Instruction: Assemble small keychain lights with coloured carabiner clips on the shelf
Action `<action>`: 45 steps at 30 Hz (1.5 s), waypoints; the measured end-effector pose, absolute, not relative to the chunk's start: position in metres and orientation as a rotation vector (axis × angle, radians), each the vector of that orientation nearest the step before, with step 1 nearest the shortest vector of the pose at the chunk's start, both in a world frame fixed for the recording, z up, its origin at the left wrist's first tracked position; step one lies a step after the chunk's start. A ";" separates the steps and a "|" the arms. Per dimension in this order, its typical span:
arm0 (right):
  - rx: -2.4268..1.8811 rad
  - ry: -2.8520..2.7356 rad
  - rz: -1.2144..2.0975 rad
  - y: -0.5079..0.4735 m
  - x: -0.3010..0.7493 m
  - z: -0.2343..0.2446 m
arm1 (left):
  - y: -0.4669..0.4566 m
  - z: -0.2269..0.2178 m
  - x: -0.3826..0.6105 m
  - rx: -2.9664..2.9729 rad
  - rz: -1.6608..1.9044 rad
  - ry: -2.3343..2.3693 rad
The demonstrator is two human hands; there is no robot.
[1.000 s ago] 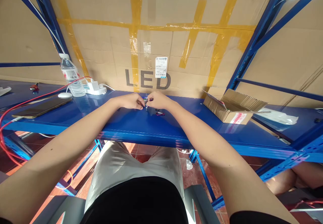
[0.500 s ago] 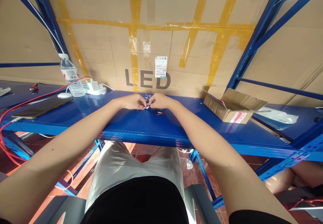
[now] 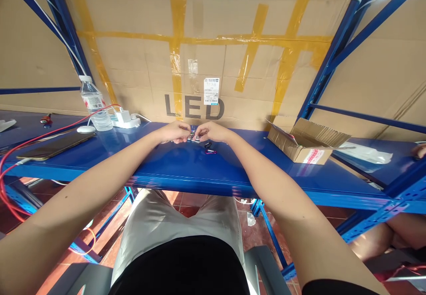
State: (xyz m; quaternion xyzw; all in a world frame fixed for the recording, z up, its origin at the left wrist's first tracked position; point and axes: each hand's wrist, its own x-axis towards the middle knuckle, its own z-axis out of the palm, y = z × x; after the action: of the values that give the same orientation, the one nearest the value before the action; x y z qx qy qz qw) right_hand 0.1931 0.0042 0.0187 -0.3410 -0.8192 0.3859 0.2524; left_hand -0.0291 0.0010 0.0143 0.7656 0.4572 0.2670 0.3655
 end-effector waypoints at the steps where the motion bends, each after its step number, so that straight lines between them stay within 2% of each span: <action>1: -0.915 -2.217 1.075 0.004 0.193 0.018 | 0.002 0.013 -0.028 1.891 0.709 1.163; 6: -0.836 -2.180 1.163 0.009 0.194 0.014 | 0.008 0.007 -0.027 1.695 0.661 1.098; 18: -0.721 -1.958 1.433 0.010 0.198 0.009 | 0.009 0.011 -0.028 1.684 0.976 1.122; 25: -0.896 -2.228 1.123 0.011 0.182 0.002 | 0.007 0.015 -0.030 1.665 0.911 1.225; 33: -0.906 -2.294 0.997 0.013 0.180 0.001 | 0.005 0.015 -0.034 1.719 0.807 1.181; 38: -0.895 -2.405 0.712 0.012 0.175 -0.001 | 0.010 0.015 -0.036 1.698 0.812 1.093; 45: -0.921 -2.410 0.592 0.015 0.178 -0.002 | 0.006 0.021 -0.037 2.004 0.907 1.065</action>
State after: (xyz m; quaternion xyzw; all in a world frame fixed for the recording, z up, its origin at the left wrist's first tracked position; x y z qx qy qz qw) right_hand 0.1784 0.0148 -0.0019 -0.3375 -0.8827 0.2167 0.2449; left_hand -0.0367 0.0058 0.0205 0.7706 0.4096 0.3487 0.3418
